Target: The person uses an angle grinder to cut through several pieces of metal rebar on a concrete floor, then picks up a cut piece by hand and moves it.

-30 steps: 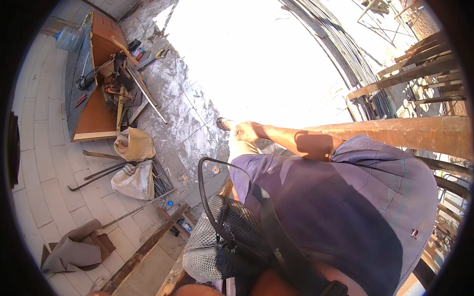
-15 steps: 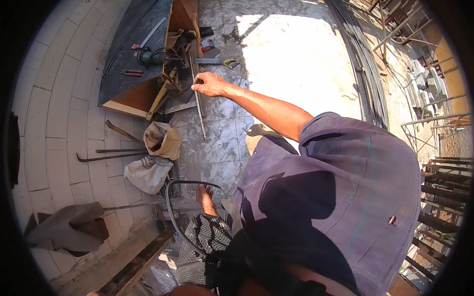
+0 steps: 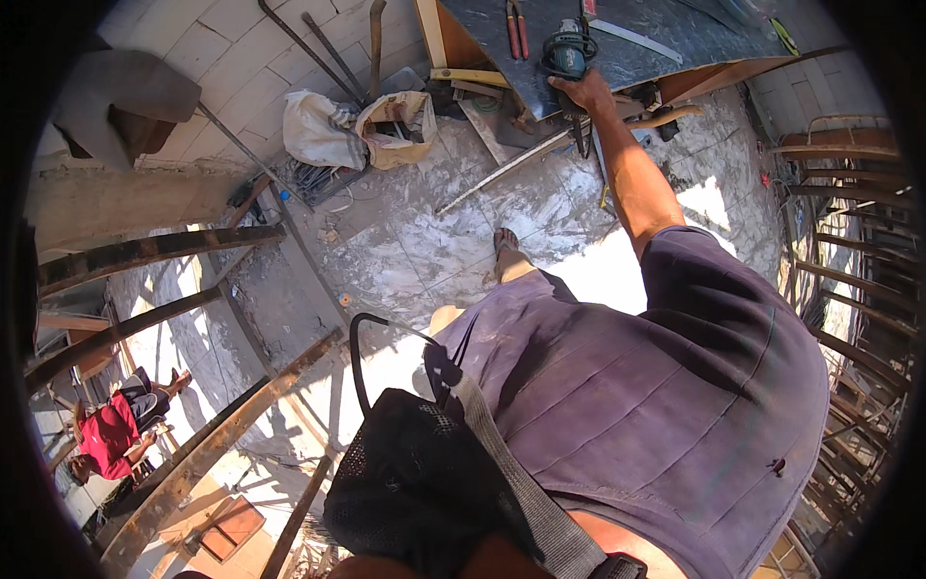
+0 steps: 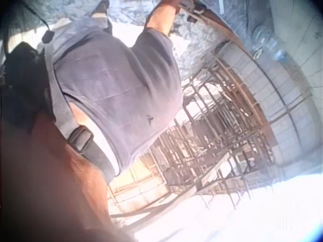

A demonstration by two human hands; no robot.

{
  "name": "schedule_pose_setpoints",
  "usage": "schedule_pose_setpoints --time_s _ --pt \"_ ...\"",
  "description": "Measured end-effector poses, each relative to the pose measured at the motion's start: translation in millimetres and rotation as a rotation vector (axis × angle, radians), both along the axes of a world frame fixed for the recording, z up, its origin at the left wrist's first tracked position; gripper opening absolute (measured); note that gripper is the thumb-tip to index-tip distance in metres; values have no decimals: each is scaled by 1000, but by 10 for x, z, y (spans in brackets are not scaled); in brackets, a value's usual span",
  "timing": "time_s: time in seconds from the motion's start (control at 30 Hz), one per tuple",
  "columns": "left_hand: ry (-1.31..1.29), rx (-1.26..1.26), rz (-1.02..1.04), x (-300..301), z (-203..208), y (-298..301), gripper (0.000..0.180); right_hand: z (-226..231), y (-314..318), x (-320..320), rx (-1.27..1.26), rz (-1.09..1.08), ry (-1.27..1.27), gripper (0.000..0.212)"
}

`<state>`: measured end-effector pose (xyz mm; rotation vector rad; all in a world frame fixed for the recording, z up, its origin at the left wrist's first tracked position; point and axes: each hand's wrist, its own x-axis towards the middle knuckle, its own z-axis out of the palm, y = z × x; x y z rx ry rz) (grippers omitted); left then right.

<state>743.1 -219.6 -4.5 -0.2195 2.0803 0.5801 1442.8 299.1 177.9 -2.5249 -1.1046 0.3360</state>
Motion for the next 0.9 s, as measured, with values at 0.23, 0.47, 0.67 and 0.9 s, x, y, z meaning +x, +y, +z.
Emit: schedule_pose_setpoints --time_s 0.23,0.47,0.67,0.9 --pt "-183 116 -244 1377 -76 -26 41 -167 -143 172 121 -28 89 87" --pt "23 677 -268 1725 542 448 46 585 -909 -770 307 208 228 75" --pt "102 1018 -439 2154 2078 1440 48 1406 -2231 -1947 337 739 475 71" --pt "-82 1053 -170 2213 2741 511 87 1594 -3470 -3369 15 1398 747 81"
